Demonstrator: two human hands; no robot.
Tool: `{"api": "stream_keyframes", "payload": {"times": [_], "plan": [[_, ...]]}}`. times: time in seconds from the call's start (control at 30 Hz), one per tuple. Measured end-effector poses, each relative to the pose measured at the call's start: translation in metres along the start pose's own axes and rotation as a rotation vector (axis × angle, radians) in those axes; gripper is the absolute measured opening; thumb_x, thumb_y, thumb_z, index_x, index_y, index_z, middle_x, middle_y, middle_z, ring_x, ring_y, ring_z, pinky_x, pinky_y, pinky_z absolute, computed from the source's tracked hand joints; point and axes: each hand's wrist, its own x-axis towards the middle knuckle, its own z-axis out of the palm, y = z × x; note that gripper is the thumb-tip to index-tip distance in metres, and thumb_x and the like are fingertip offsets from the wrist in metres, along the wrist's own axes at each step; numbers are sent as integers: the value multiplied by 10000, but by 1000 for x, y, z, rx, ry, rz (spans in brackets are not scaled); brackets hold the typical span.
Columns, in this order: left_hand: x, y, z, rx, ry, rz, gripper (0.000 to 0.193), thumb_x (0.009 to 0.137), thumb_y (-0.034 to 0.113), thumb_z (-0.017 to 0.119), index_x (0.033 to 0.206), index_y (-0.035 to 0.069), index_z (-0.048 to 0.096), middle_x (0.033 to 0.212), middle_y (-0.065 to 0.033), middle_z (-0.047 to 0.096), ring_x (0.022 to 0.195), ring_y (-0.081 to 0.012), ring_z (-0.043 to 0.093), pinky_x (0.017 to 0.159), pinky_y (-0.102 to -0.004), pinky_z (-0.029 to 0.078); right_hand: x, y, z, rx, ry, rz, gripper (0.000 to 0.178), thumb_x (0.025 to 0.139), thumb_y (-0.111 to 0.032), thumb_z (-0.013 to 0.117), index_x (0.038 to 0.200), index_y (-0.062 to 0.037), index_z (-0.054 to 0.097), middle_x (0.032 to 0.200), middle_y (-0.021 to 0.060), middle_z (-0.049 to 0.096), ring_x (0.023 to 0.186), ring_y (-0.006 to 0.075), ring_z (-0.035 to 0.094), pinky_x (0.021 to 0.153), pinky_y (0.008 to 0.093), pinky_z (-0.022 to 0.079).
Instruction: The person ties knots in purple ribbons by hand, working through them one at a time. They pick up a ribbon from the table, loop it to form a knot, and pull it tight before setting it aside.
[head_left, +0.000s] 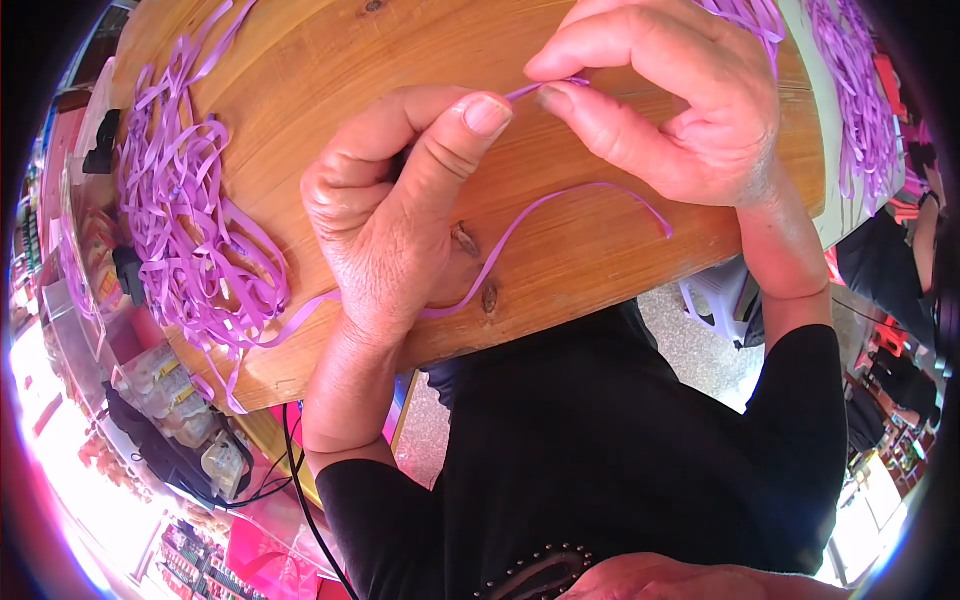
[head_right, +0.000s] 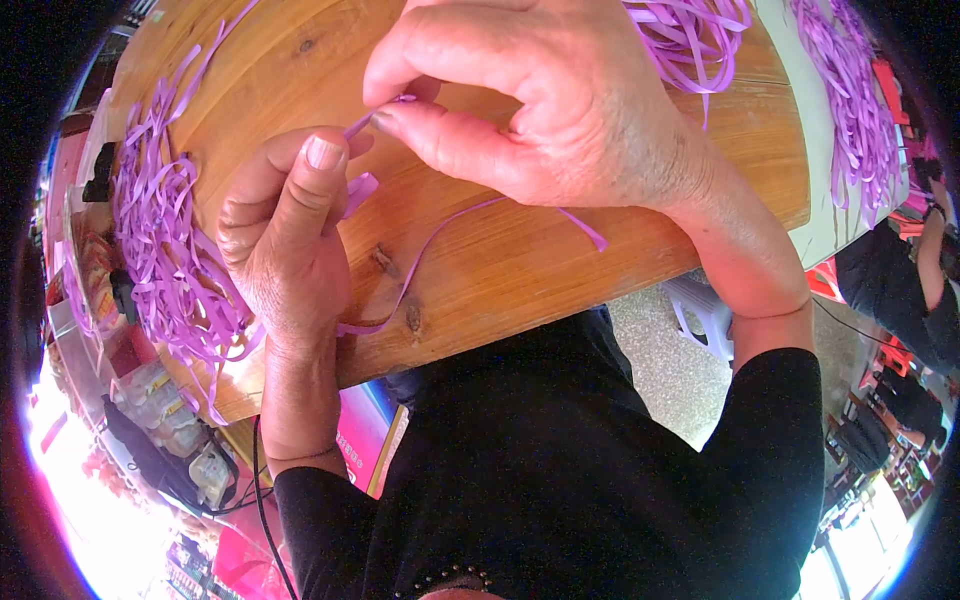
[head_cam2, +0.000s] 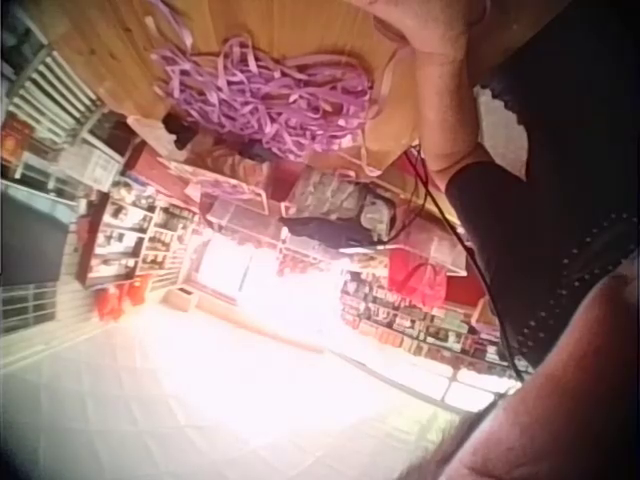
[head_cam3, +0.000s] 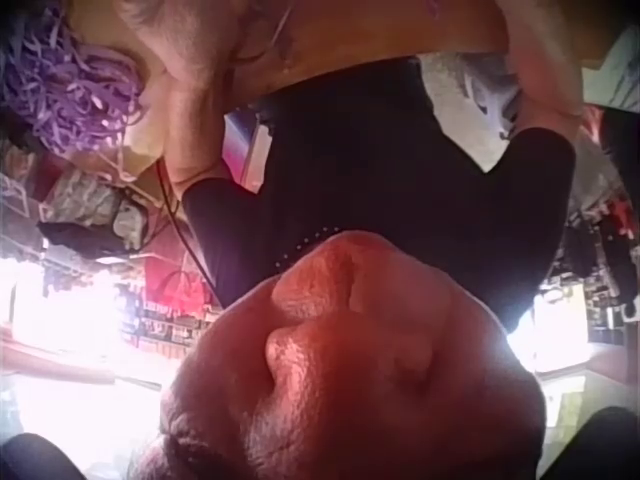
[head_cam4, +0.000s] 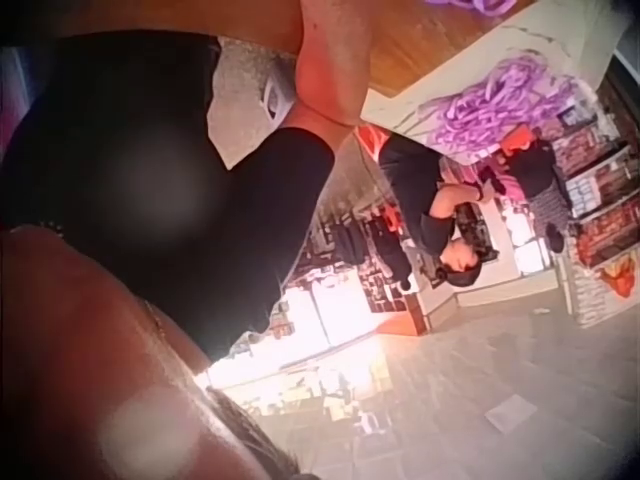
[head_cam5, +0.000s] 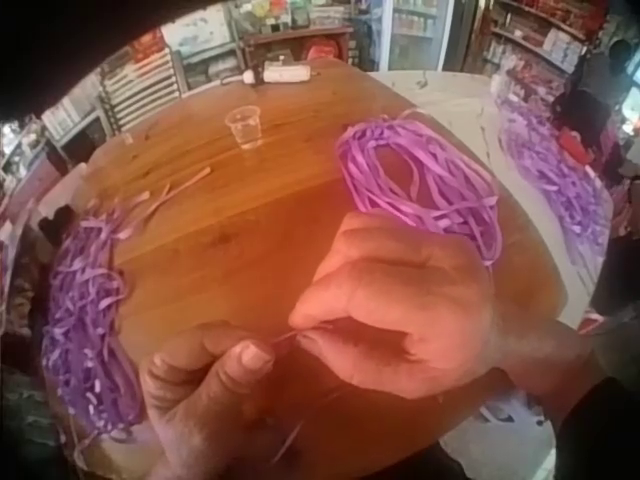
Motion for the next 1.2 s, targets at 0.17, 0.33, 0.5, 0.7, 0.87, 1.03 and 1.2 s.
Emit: {"api": "stream_keyframes", "payload": {"times": [0.17, 0.33, 0.5, 0.7, 0.87, 1.03, 1.2], "plan": [[0, -1, -2, -42, -9, 35, 71, 797, 34, 711, 846, -9, 684, 713, 24, 610, 683, -33, 487, 628, -173, 398, 3, -4, -4, 46, -18, 83, 168, 667, 48, 702, 816, 5, 635, 720, 116, 600, 616, 227, 577, 509, 265, 441], [6, 1, -8, -4, 39, 74, 51, 803, 41, 706, 838, 9, 686, 717, 21, 621, 650, -32, 495, 616, -178, 416, 1, 0, -4, -104, -76, -8, 158, 696, 56, 677, 838, 4, 632, 753, 99, 613, 643, 208, 583, 546, 257, 448], [15, 5, -14, -96, 84, 9, 96, 828, 126, 696, 833, 32, 684, 732, -8, 649, 592, -31, 487, 598, -191, 464, 3, -1, -18, -112, -108, 39, 193, 734, 33, 688, 913, 7, 624, 817, 92, 622, 704, 192, 598, 617, 254, 458], [9, 0, -11, -149, 20, 58, 76, 833, 105, 687, 854, 32, 677, 743, -19, 657, 562, -12, 443, 538, -168, 394, 6, -7, -16, -17, -121, 259, 238, 751, -11, 721, 968, 6, 626, 853, 91, 630, 741, 168, 609, 646, 249, 470], [11, 3, -10, -239, 16, 1, 64, 834, 94, 683, 848, 32, 672, 748, -31, 662, 543, -13, 403, 506, -170, 340, 5, -6, -15, -8, -97, 271, 251, 762, -10, 713, 998, 5, 627, 872, 100, 636, 757, 169, 620, 649, 249, 473], [8, 1, -11, -249, 18, 0, 64, 835, 96, 682, 845, 33, 672, 751, -34, 665, 540, -15, 393, 508, -168, 334, 5, 5, -6, 128, -152, 218, 261, 794, -119, 716, 1012, -3, 630, 875, 101, 634, 764, 206, 622, 657, 269, 473], [6, -1, -6, -158, 36, -19, 59, 814, 80, 703, 840, 30, 686, 714, 5, 636, 593, -21, 453, 554, -163, 364, 1, 21, 16, 305, -165, 258, 224, 801, -165, 709, 958, -19, 645, 832, 93, 615, 775, 225, 588, 648, 299, 455]]}}
